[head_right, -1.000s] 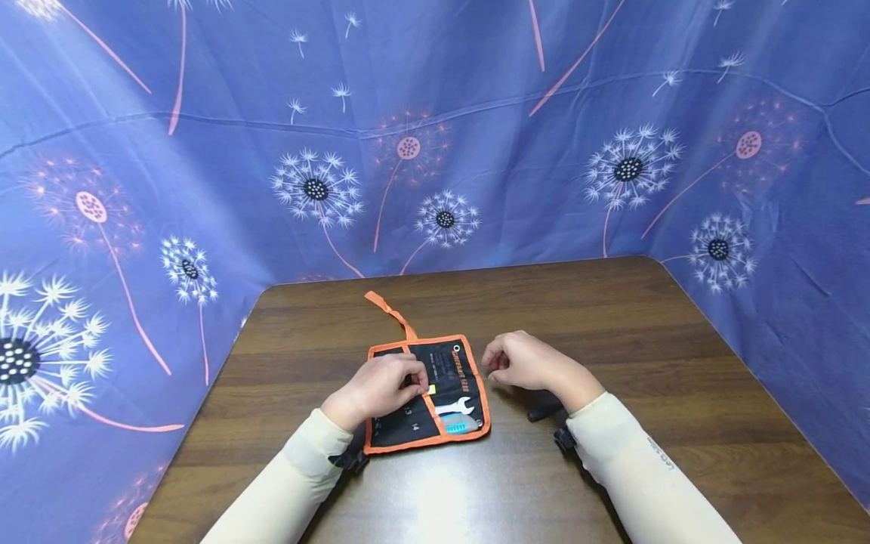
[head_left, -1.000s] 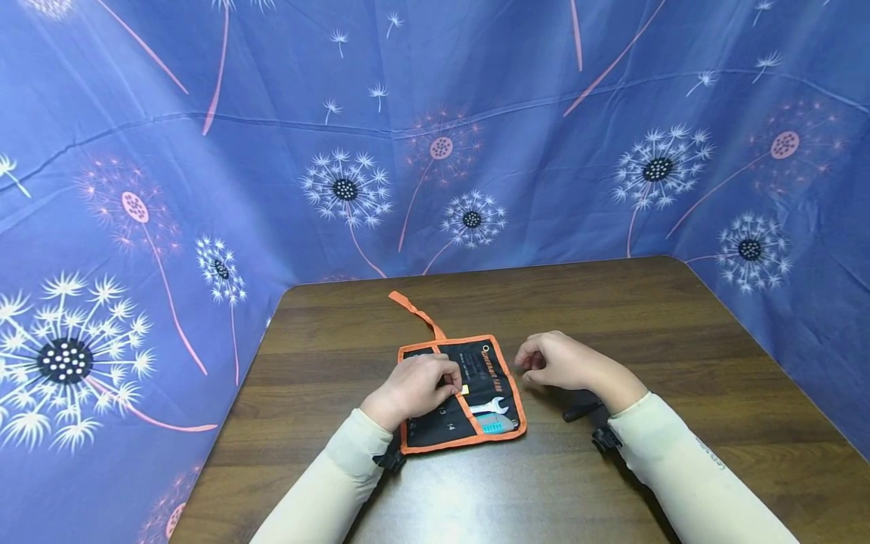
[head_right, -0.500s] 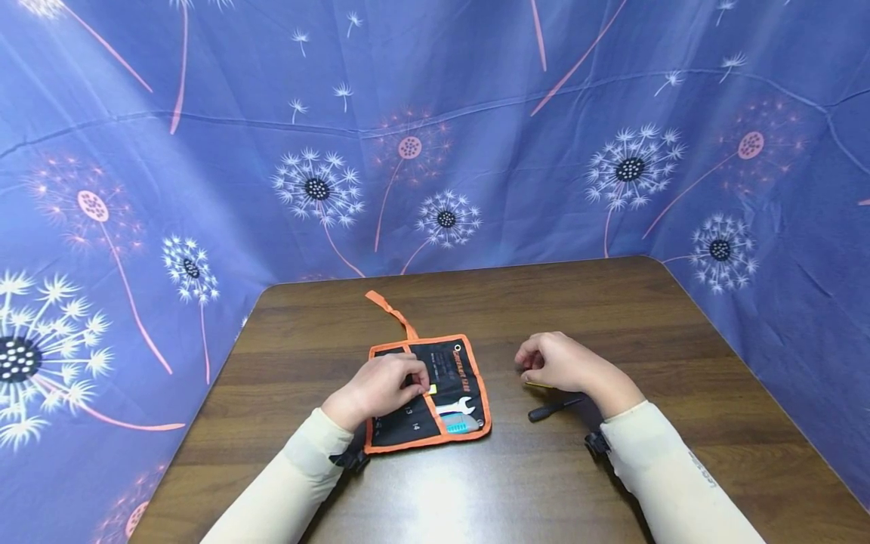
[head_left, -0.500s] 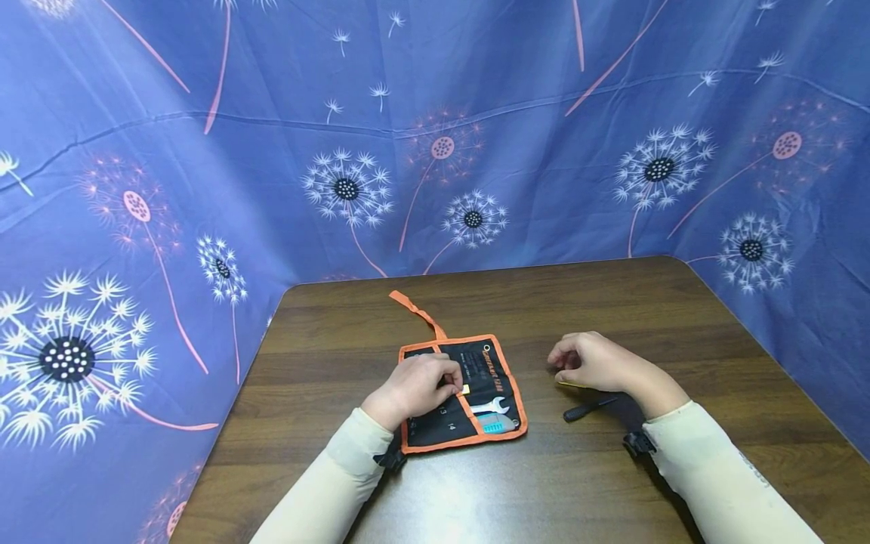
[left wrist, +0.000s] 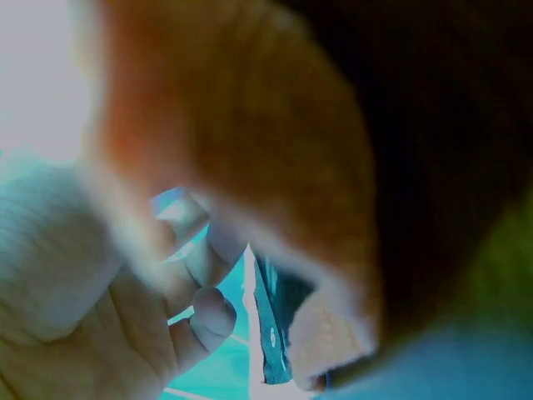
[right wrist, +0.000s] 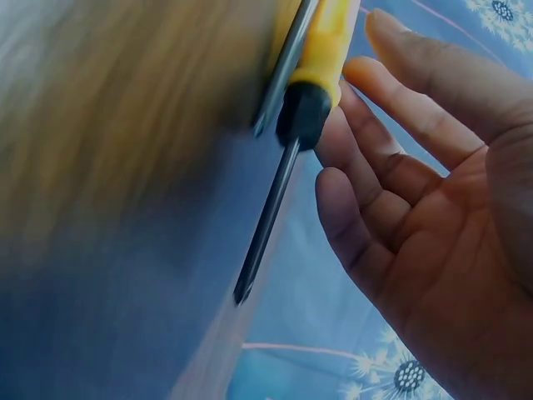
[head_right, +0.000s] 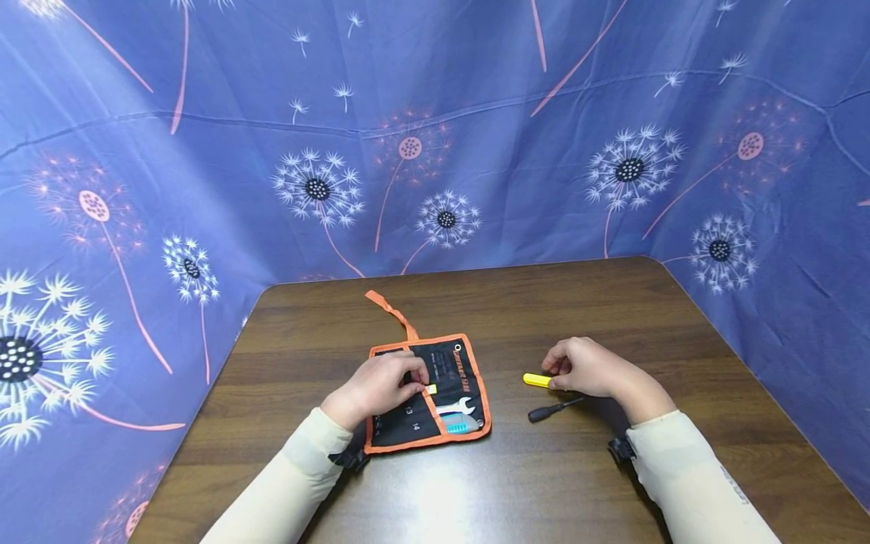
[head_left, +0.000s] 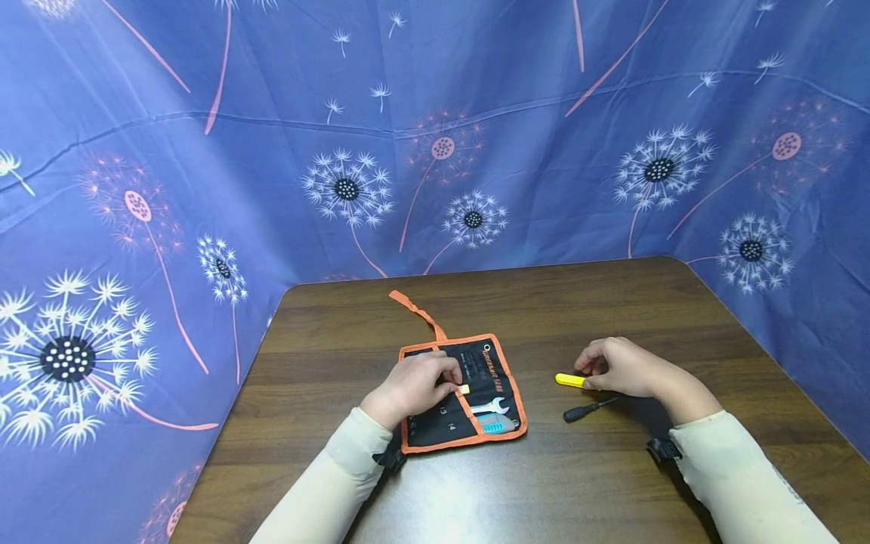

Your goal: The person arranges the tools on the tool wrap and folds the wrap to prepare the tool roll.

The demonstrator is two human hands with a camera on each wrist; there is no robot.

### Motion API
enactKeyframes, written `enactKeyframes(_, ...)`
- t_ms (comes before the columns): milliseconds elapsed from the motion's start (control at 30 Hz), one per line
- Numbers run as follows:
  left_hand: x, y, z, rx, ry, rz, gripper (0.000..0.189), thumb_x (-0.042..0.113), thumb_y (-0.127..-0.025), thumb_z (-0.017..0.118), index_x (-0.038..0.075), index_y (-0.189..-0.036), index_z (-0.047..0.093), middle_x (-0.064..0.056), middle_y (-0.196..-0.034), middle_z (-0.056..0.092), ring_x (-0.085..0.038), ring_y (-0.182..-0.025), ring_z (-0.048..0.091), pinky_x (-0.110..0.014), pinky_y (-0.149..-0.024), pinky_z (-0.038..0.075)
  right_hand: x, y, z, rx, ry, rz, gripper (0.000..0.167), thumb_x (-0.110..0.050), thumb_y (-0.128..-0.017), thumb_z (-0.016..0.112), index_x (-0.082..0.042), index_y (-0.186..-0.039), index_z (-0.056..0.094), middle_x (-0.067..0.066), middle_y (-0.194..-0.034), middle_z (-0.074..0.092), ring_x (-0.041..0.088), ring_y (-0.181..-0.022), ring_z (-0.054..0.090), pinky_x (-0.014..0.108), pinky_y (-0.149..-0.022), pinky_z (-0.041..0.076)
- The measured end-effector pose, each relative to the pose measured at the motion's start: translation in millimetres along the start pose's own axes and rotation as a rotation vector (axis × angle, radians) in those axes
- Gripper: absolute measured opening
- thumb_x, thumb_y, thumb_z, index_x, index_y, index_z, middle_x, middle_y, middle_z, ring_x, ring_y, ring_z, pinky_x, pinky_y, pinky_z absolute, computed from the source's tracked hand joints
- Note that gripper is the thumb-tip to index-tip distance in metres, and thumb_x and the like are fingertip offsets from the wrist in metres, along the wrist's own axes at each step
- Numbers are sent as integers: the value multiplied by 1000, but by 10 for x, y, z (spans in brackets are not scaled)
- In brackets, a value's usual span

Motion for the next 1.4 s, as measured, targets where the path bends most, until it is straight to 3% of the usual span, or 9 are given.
enactKeyframes(567,-287,16,-68,24,-23,-65,10,27,-99,76,28,-109,74,9,-101,67,-12,-99,66,-36,-85,55,254,246,-47,-36,-12,51,18,-9,-82,88,-10,-95,76,-7,-83,66,7,-74,60,26,-64,52)
enactKeyframes(667,-306,11,-57,19,-20,-63,11,27,-99,76,28,-110,74,9,-102,68,-11,-96,65,-36,-83,55,294,295,-66,-23,4,43,17,-8,-82,89,-11,-92,76,-8,-82,66,5,-73,59,26,-64,51)
enactKeyframes(733,-310,11,-45,9,-12,-66,13,26,-99,75,29,-112,74,9,-103,68,-14,-110,66,-38,-91,55,325,322,-74,-19,10,41,16,-8,-82,88,-12,-90,75,-8,-80,66,4,-72,58,25,-63,50)
enactKeyframes(900,-280,0,-8,-24,-5,-62,16,26,-101,74,32,-115,74,8,-107,65,-15,-115,65,-39,-93,54,371,359,-86,-26,18,62,15,-6,-83,86,-14,-84,74,-10,-75,65,4,-67,56,25,-60,48)
enactKeyframes(1100,-238,-37,13,-37,-3,-25,18,23,-101,73,32,-116,76,11,-107,65,-12,-113,65,-34,-86,55,373,333,-90,-15,55,50,16,-5,-81,86,-15,-78,74,-12,-71,62,2,-65,52,25,-60,45)
enactKeyframes(1233,-239,-35,30,-51,16,-23,22,22,-101,73,33,-119,78,10,-108,63,-6,-88,61,-29,-75,52,389,322,-81,-10,65,59,21,-6,-80,87,-20,-75,72,-13,-70,61,2,-64,52,25,-59,44)
enactKeyframes(1400,-234,-29,40,-61,20,-22,22,21,-101,74,33,-119,77,9,-107,62,-5,-83,58,-29,-73,51,416,323,-73,-17,65,92,22,-7,-80,86,-22,-74,71,-13,-69,61,4,-64,52,25,-59,44)
Point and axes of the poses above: each hand's wrist, its own y-axis away from the middle knuckle, its own z-axis out of the palm, x = y × z, the point moved 7 cm from there along -y, towards the middle knuckle
